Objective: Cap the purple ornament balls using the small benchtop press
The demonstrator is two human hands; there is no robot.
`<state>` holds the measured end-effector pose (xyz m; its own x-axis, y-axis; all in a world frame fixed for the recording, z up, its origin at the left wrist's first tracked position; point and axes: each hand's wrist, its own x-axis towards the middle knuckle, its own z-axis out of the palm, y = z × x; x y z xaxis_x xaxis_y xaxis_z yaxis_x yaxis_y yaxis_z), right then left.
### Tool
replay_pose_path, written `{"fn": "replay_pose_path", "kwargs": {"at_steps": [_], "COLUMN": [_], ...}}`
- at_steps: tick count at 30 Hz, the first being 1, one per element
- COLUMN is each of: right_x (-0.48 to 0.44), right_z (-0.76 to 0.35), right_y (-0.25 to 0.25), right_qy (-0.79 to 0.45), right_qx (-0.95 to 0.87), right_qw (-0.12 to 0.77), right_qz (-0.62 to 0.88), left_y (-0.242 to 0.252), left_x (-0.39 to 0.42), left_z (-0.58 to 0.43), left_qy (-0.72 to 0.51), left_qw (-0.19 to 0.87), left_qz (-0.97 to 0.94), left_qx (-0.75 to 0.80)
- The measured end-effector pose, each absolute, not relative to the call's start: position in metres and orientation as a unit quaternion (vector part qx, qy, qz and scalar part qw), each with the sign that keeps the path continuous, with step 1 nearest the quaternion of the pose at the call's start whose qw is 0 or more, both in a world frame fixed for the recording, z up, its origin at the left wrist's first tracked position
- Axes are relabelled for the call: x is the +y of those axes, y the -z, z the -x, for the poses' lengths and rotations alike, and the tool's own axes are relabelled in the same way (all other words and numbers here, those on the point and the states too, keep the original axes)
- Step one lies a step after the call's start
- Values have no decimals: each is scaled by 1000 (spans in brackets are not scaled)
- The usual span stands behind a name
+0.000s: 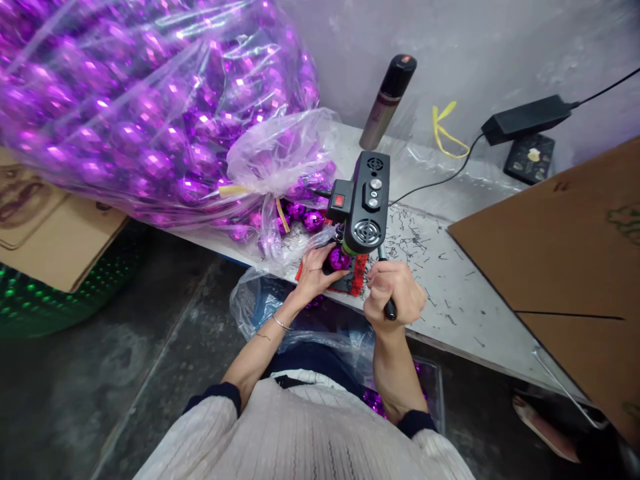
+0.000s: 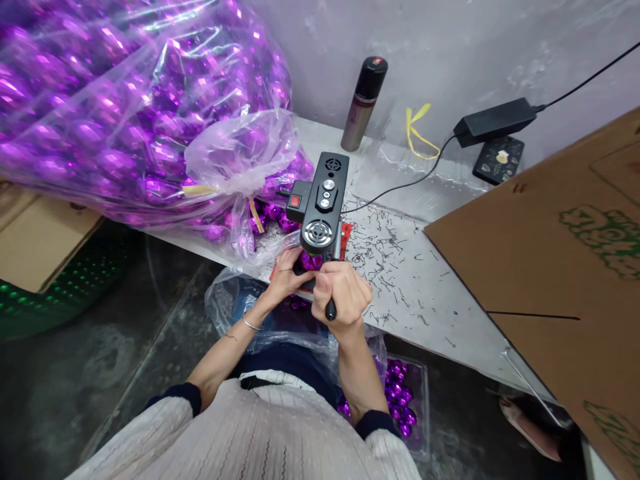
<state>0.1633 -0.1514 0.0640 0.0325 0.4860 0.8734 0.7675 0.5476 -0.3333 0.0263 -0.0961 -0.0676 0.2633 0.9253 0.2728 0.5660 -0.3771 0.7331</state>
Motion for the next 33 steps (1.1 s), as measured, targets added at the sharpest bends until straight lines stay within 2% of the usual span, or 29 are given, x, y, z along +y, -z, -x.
{"fn": "replay_pose_path", "kwargs": {"at_steps": [6,15,27,33], "right_x": [-156,-153,-153,-148], "right_z": [-163,-159,-154,-153], "right_y": [-46,1,10,13], "right_qy": [127,132,106,132], "right_qx": [-691,-662,-641,-636], "right_qw": [549,597,624,627], "right_qz": [454,433,433,431], "left_y": [80,77,76,76], "left_x": [-101,-100,-100,-98], "left_z": [-27,-27,-28,-27], "left_qy": [-379,-373,-362,-368], "left_qw": [259,271,257,265], "left_qz": [-741,-738,-741,-743], "left_qx": [489,493,503,492]}}
